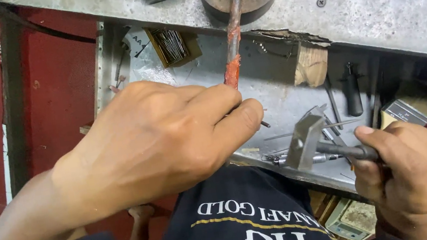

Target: The person holds a metal rod and uses a hammer to shape a small metal piece attached to it. They repeatedly tap the piece with the hammer, rotate the rod, and inspect the work. The person also uses a small tool to adjust the piece on the rod.

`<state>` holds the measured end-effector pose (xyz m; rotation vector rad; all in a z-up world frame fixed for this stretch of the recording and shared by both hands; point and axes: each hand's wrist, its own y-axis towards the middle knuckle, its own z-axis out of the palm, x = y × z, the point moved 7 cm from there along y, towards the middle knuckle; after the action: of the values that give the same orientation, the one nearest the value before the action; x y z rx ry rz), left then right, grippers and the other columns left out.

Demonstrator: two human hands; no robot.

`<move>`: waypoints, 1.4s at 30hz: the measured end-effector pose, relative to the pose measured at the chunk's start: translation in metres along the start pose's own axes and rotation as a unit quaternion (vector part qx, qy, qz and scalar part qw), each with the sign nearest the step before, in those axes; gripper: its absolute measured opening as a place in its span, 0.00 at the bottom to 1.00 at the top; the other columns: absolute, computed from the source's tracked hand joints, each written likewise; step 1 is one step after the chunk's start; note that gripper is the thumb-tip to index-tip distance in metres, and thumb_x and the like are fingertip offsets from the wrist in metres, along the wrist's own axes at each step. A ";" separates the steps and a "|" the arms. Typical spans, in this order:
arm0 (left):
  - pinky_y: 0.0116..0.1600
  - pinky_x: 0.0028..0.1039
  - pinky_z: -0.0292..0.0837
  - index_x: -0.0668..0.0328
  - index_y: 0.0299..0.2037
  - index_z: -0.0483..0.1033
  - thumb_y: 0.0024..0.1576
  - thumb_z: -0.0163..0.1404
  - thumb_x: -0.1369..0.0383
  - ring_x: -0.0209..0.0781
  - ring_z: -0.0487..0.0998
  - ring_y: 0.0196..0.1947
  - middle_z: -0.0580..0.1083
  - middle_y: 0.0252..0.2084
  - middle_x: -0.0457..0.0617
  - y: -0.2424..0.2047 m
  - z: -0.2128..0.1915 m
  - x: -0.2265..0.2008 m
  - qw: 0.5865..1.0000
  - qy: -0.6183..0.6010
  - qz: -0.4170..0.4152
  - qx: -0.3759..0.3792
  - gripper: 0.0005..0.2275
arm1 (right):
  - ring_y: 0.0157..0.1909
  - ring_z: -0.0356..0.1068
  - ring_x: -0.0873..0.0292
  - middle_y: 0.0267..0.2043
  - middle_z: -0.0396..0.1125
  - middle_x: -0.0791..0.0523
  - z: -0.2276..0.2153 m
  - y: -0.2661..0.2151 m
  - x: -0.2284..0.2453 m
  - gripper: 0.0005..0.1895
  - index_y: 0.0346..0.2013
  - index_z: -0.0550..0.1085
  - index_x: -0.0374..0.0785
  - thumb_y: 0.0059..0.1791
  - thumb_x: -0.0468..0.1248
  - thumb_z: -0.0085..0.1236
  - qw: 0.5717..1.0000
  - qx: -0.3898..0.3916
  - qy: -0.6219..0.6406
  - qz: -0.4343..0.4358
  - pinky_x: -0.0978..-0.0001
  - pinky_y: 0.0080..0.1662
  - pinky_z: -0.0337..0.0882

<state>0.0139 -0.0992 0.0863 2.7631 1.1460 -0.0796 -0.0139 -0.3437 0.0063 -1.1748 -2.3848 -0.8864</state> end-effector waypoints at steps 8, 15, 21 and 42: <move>0.19 0.32 0.52 0.53 0.35 0.66 0.70 0.53 0.79 0.37 0.61 0.19 0.59 0.26 0.42 0.000 -0.002 0.000 1.000 0.021 0.008 -0.008 0.13 | 0.21 0.50 0.49 0.21 0.52 0.49 -0.003 -0.002 0.005 0.20 0.48 0.75 0.19 0.57 0.38 0.46 0.998 -0.006 -0.010 -0.054 0.53 0.30 0.57; 0.19 0.33 0.55 0.54 0.35 0.66 0.70 0.52 0.78 0.38 0.63 0.19 0.60 0.26 0.42 0.000 -0.001 0.000 1.000 0.010 0.009 -0.006 0.12 | 0.21 0.53 0.50 0.21 0.53 0.50 -0.004 -0.001 0.007 0.16 0.47 0.79 0.23 0.57 0.36 0.53 0.996 -0.018 -0.041 -0.070 0.54 0.28 0.57; 0.19 0.33 0.53 0.52 0.36 0.68 0.69 0.55 0.79 0.37 0.61 0.18 0.59 0.26 0.41 0.000 -0.002 -0.001 0.999 0.031 0.012 -0.013 0.12 | 0.18 0.59 0.43 0.16 0.53 0.47 -0.009 -0.009 0.001 0.22 0.34 0.74 0.13 0.55 0.35 0.43 0.987 -0.089 0.011 -0.134 0.49 0.25 0.62; 0.17 0.31 0.52 0.53 0.39 0.72 0.69 0.56 0.79 0.35 0.58 0.17 0.58 0.25 0.41 -0.002 -0.002 -0.002 0.999 0.026 0.023 -0.024 0.09 | 0.19 0.50 0.50 0.18 0.51 0.50 0.001 0.007 0.010 0.11 0.35 0.76 0.22 0.50 0.30 0.51 0.997 0.011 -0.001 -0.083 0.55 0.26 0.54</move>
<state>0.0117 -0.0988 0.0884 2.7621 1.0809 0.0243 -0.0143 -0.3338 0.0133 -0.9815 -2.5158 -0.9064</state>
